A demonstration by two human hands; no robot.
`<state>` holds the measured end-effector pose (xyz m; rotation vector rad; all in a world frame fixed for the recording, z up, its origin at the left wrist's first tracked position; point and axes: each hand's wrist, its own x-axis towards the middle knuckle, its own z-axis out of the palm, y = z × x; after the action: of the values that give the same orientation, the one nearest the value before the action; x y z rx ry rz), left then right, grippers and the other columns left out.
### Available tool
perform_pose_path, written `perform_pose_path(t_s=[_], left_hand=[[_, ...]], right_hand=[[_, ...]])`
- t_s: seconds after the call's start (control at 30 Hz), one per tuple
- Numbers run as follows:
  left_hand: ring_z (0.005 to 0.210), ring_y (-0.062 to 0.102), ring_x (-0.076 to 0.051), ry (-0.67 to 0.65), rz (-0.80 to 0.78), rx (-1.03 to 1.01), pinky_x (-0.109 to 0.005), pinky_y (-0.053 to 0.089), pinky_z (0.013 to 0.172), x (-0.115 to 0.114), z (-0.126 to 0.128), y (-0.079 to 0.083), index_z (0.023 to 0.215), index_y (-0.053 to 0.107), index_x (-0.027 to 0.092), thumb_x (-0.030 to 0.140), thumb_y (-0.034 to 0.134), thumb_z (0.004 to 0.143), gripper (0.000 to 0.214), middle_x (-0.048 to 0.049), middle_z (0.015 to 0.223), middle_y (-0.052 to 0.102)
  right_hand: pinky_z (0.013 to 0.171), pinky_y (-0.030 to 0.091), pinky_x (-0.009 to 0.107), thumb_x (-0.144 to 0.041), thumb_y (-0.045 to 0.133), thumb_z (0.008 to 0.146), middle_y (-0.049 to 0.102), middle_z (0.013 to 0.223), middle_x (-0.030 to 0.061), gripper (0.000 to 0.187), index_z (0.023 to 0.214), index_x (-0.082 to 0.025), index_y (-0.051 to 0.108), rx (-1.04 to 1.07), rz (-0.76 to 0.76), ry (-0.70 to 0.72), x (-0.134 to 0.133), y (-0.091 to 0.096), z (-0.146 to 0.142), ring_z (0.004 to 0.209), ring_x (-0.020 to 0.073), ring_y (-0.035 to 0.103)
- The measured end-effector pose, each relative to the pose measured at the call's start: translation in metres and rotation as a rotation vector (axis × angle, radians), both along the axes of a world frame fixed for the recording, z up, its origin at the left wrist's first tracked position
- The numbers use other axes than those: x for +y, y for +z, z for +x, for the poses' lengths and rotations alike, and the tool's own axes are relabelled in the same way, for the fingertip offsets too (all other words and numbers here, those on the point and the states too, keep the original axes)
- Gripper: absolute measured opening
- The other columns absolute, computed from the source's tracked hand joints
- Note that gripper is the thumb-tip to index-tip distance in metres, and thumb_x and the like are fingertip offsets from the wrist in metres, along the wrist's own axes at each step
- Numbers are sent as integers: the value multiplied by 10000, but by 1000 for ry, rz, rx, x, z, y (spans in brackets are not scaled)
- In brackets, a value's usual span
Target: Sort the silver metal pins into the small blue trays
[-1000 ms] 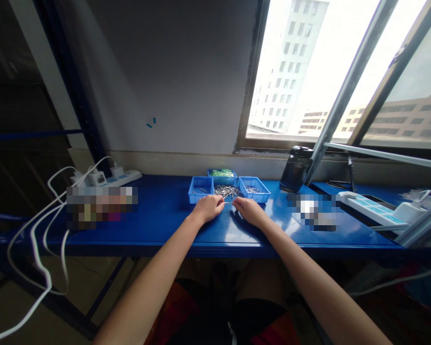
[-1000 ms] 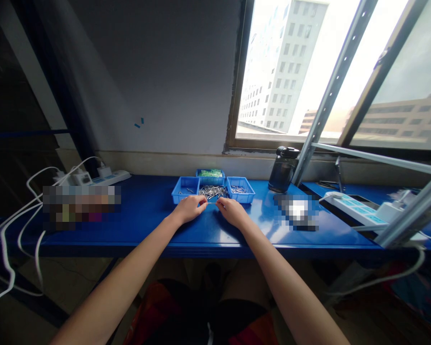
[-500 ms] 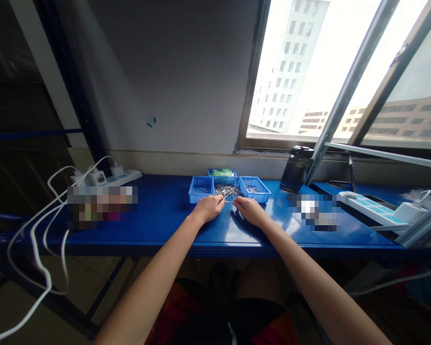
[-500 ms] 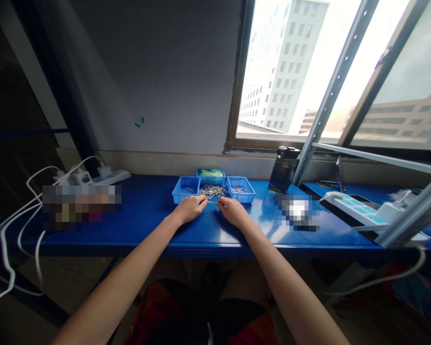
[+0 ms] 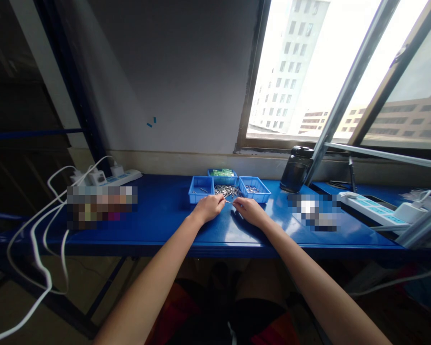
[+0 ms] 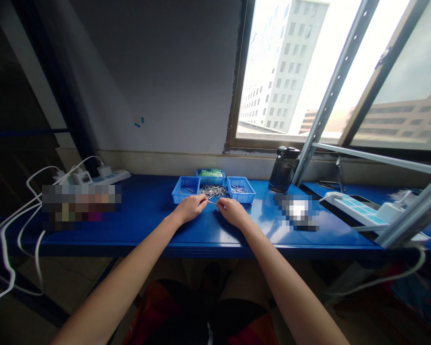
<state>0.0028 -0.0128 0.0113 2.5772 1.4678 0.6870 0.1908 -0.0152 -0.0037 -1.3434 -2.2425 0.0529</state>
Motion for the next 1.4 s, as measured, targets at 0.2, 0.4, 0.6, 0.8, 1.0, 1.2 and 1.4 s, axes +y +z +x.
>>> perform_pose_path(t_s=[0.2,0.4,0.6,0.8,1.0,1.2,1.4], left_hand=[[801,583,-179,-40,14,-18,-246,421,661,1,-1,1,927,551,204,388,365,845,274,-47,884,633],[803,581,-173,-24,-6,-26,-241,428,674,-3,0,5,920,554,201,364,419,822,233,-40,877,627],[798,581,-171,-39,-6,-30,-245,434,675,-4,0,5,918,550,205,348,425,817,215,-33,864,621],[806,579,-167,-21,-6,-24,-240,435,683,-2,0,4,922,550,210,301,435,804,188,-27,864,620],[797,582,-168,-24,-2,-12,-243,439,673,-1,0,4,914,546,216,268,446,793,165,-24,867,620],[830,577,-174,-1,-39,-3,-242,439,695,-3,1,6,926,549,214,277,448,790,181,-31,893,624],[786,581,-174,-36,3,-3,-244,430,651,2,-1,1,904,543,223,295,443,790,168,-21,854,625]], right_hand=[[660,393,223,-291,440,823,629,791,39,206,816,-186,617,1,-4,15,2,-1,1,696,129,549],[651,396,225,-272,470,801,624,781,35,174,814,-189,622,9,2,21,3,-3,2,680,127,541],[644,394,223,-269,470,799,622,771,32,170,805,-189,619,15,-2,18,2,-1,1,667,124,534],[646,391,221,-264,461,801,625,784,33,172,814,-191,617,12,-6,8,1,-2,1,681,125,539],[641,388,220,-249,469,795,629,784,32,159,808,-190,616,10,-7,16,0,0,0,668,123,539],[635,389,220,-255,477,790,628,773,30,155,802,-188,617,14,-2,18,1,0,0,659,122,535],[636,388,218,-254,473,793,626,771,24,147,800,-197,609,13,5,14,3,-3,1,666,122,534]])
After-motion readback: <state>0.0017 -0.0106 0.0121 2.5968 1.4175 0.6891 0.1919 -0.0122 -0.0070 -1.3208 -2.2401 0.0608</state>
